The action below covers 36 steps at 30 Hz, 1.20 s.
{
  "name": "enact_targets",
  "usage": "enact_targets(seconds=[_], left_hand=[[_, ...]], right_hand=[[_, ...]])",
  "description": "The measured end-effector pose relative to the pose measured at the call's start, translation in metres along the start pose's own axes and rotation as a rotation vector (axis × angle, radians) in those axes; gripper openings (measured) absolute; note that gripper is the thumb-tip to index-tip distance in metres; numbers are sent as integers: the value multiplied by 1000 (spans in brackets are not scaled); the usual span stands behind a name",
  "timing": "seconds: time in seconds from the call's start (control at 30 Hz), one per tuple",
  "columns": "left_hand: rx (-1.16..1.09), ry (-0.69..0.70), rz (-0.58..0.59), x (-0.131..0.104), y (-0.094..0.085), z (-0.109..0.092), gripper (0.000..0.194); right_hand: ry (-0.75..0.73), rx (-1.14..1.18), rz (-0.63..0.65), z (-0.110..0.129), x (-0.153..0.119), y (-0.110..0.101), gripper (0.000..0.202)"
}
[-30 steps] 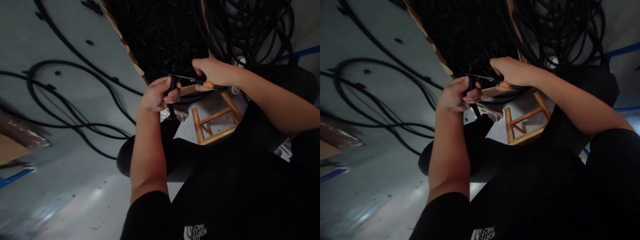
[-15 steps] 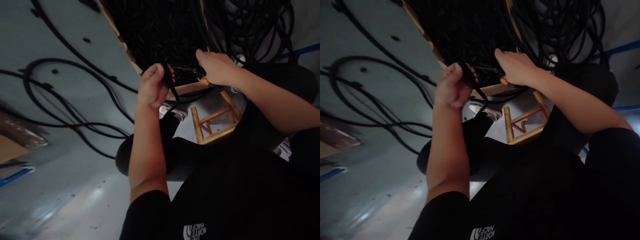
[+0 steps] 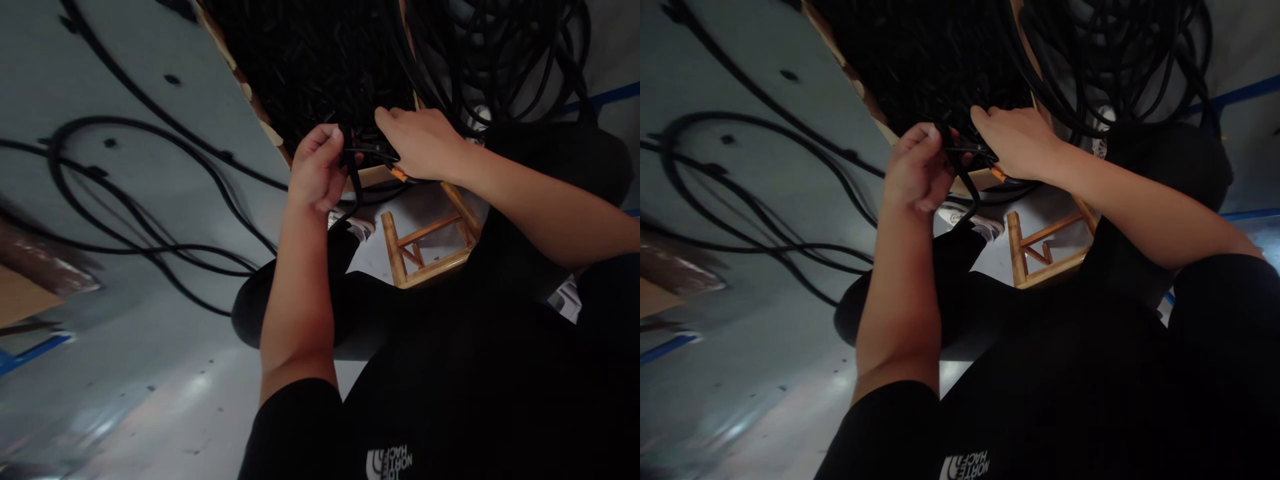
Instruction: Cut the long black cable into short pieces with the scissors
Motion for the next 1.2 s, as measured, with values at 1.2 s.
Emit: enact_targets(seconds=[1.2], left_hand=[[-8,-58,-9,-3,6,-5,35]], right_hand=[[-196,-384,-59,2,-2,1,30]])
Point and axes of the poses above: each hand's wrist, its own x-axis towards the middle knuckle, its own y-axis out of the palm, z = x × y, the point moved 2 cm from there along x, towards the middle knuckle, and after that the axes turned 8 degrees about -z, right-handed, at the moved point
